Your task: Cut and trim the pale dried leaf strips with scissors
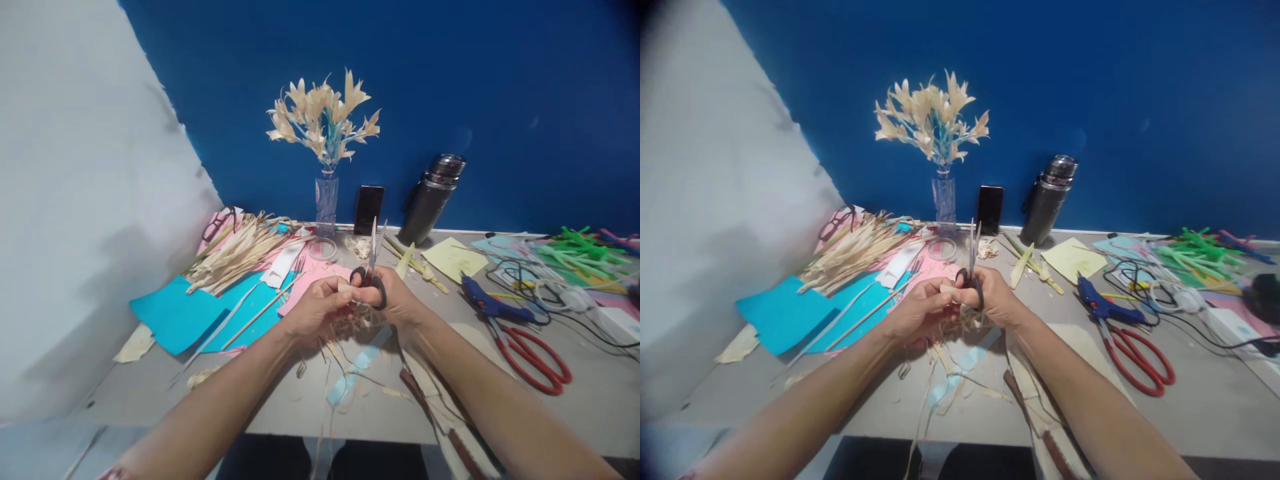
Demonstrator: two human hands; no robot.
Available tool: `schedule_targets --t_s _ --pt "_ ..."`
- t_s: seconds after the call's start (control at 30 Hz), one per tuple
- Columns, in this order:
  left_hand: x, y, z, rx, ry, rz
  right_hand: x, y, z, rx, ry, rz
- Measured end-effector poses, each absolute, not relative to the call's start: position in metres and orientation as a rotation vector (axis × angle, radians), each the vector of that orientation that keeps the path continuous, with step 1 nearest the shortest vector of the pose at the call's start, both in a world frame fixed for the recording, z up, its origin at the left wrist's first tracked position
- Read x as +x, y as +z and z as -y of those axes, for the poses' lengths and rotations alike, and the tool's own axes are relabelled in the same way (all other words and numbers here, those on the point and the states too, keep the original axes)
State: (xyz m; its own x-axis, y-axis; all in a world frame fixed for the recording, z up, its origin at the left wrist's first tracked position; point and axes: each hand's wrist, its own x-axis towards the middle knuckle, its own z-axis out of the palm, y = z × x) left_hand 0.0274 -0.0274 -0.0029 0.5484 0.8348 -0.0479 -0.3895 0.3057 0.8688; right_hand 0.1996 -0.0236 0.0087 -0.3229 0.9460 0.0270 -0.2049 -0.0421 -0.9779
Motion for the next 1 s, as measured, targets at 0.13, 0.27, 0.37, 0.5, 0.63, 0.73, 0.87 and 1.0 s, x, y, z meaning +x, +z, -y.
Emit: schedule_targets --t_s 0.13,0.27,0.37,0.5,0.63,0.73,0.87,1.0 --pt "0.022 -0.005 0.025 0.907 0.816 -0.445 0.199 0.012 0.026 -0.777 1.654 1.261" --pt "0.021 -0.001 0.025 0.875 0.796 -0.368 0.200 0.010 0.024 -0.756 1.667 1.232" --pt "0.026 0.000 0.026 0.903 0.854 -0.458 0.201 0.008 0.021 -0.820 1.587 1.245" --pt "0.028 -0.005 0.025 0.939 0.911 -0.574 0.203 0.009 0.021 -0.906 1.451 1.382" --pt "0.023 -0.009 0.023 0.945 0.866 -0.542 0.203 0.011 0.024 -0.912 1.442 1.447" --pt "0.019 -0.007 0.023 0.962 0.801 -0.485 0.201 0.012 0.025 -0.814 1.628 1.370" --pt "0.020 -0.001 0.026 0.905 0.781 -0.433 0.201 0.011 0.023 -0.801 1.603 1.327" --pt "0.024 0.000 0.028 0.921 0.848 -0.510 0.203 0.009 0.023 -0.832 1.568 1.343"
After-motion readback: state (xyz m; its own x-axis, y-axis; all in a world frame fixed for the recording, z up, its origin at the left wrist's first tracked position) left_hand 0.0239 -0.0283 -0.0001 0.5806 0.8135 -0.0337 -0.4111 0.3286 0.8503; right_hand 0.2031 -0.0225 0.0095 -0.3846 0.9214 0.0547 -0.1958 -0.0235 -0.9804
